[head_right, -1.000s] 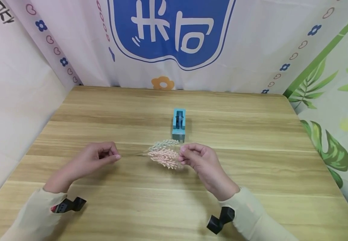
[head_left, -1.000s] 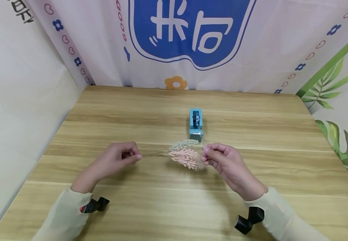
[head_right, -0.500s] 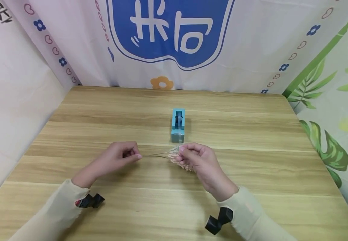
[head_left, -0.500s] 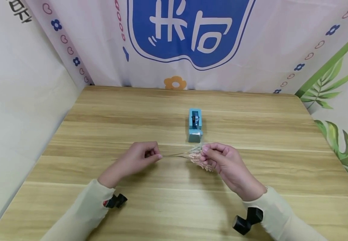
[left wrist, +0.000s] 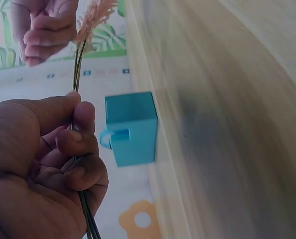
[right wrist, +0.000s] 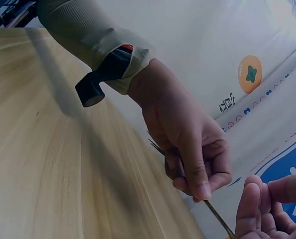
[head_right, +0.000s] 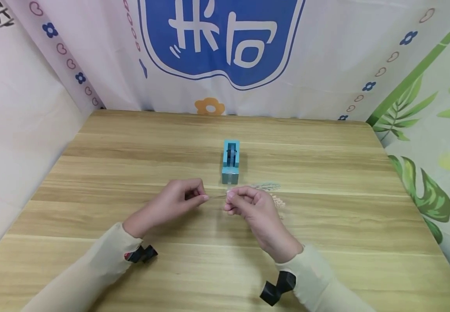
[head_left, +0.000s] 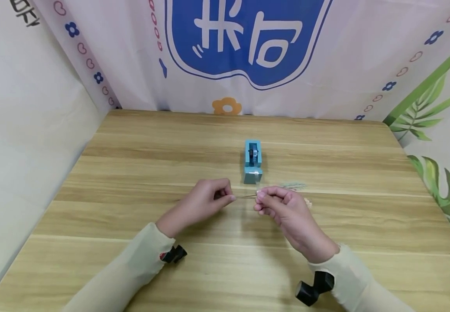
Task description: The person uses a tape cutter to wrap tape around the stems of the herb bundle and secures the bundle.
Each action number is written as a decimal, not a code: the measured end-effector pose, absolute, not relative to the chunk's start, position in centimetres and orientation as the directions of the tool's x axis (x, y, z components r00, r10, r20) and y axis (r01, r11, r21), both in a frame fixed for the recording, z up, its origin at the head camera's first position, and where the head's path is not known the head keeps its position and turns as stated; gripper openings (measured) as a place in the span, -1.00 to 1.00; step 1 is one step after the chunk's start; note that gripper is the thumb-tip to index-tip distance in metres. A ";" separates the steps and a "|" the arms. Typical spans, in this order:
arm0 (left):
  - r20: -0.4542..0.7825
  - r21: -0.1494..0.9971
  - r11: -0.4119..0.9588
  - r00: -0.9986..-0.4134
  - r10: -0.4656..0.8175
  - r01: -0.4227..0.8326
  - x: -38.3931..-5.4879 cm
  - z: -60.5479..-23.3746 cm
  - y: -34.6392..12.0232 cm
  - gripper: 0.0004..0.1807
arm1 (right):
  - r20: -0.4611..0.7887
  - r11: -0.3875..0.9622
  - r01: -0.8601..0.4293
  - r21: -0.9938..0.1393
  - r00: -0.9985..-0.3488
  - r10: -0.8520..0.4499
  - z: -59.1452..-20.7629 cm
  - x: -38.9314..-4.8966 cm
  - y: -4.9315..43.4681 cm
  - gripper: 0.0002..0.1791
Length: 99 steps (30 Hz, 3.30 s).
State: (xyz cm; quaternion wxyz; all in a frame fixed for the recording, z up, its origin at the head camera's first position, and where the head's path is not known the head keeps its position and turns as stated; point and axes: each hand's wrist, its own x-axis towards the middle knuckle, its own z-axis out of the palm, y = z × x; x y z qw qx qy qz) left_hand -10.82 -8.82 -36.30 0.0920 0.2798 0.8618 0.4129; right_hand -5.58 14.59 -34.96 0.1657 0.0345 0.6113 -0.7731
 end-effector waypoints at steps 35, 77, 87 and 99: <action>0.184 0.738 0.446 -0.787 0.589 0.506 -10.7 -34.8 -4.5 -0.94 | -0.256 -0.191 0.293 -0.937 -0.947 -0.193 -36.2 -4.8 15.1 -0.92; 0.204 0.722 0.431 -0.762 0.615 0.541 -10.2 -35.1 -4.8 -0.86 | -0.326 -0.194 0.358 -0.913 -0.928 -0.178 -38.2 -5.6 15.0 -0.80; 0.191 0.724 0.438 -0.765 0.615 0.533 -10.3 -35.1 -4.9 -0.84 | -0.325 -0.230 0.351 -0.908 -0.934 -0.146 -38.3 -5.7 14.6 -0.84; 0.208 0.729 0.418 -0.757 0.619 0.542 -10.5 -35.4 -4.9 -0.84 | -0.337 -0.188 0.364 -0.912 -0.927 -0.162 -38.3 -5.6 14.8 -0.76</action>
